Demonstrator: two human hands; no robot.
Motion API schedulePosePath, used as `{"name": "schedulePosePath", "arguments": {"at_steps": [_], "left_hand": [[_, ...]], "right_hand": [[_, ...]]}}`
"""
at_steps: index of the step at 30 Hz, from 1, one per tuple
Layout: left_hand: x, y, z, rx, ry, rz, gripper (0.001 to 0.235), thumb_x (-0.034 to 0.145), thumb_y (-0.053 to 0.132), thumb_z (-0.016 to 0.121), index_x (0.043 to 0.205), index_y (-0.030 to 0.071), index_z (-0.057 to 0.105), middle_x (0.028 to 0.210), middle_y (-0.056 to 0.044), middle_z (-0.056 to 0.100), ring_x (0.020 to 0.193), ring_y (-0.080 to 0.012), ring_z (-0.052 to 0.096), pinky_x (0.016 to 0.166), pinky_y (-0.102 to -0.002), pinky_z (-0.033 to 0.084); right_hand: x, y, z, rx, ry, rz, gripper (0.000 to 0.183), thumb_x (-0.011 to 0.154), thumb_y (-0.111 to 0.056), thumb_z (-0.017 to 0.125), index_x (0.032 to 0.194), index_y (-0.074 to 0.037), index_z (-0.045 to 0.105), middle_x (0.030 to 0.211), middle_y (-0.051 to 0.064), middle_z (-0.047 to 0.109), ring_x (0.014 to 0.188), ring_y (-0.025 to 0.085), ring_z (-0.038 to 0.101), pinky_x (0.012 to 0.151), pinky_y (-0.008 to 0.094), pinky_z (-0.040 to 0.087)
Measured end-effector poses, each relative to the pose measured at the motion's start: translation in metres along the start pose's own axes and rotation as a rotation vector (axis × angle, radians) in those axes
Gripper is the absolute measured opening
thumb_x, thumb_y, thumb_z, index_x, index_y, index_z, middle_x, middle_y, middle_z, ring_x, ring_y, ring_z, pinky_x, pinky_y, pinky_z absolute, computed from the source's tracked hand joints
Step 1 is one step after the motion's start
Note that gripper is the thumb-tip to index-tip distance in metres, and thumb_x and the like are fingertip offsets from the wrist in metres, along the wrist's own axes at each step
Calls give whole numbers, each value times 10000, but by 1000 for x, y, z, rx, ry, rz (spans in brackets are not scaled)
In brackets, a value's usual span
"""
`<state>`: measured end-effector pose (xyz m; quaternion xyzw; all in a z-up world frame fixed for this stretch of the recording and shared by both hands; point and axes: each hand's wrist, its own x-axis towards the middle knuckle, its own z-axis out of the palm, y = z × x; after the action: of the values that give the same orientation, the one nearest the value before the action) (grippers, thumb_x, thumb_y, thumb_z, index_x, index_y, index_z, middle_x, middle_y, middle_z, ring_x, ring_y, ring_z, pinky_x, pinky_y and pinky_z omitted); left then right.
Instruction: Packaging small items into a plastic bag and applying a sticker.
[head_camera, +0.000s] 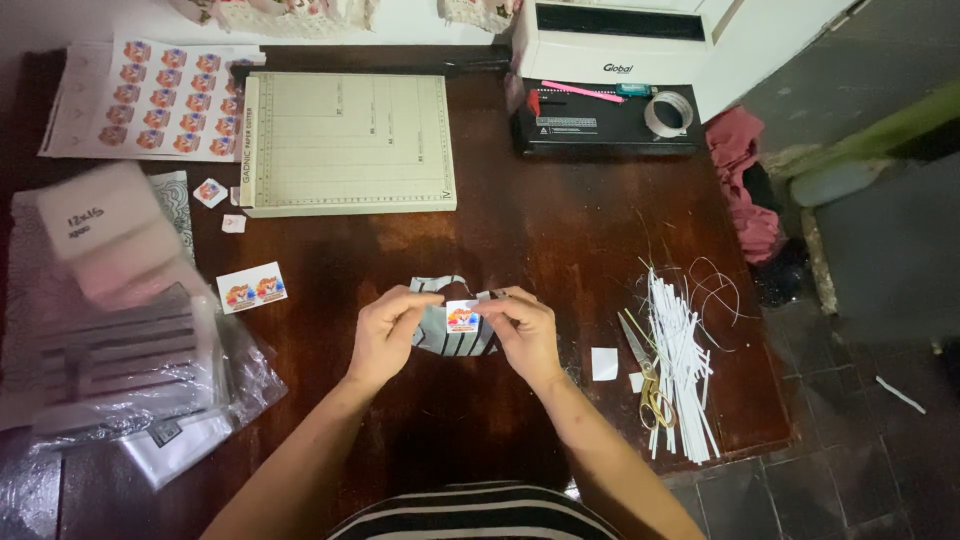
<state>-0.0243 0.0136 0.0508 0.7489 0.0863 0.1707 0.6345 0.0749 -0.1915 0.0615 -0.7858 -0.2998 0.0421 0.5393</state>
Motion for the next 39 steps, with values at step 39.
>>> {"name": "schedulePosePath", "arguments": {"at_steps": [39], "left_hand": [[17,27,-10,257,-90,-71,188,801,30,756,977,90,781,907,-72,751,720,-200,696,646,-310,528]], "right_hand": [[13,-26,-15,-14,-101,67,174,843,22,782,987,-70,753,996,57,748,892,160,739,726,276,611]]}}
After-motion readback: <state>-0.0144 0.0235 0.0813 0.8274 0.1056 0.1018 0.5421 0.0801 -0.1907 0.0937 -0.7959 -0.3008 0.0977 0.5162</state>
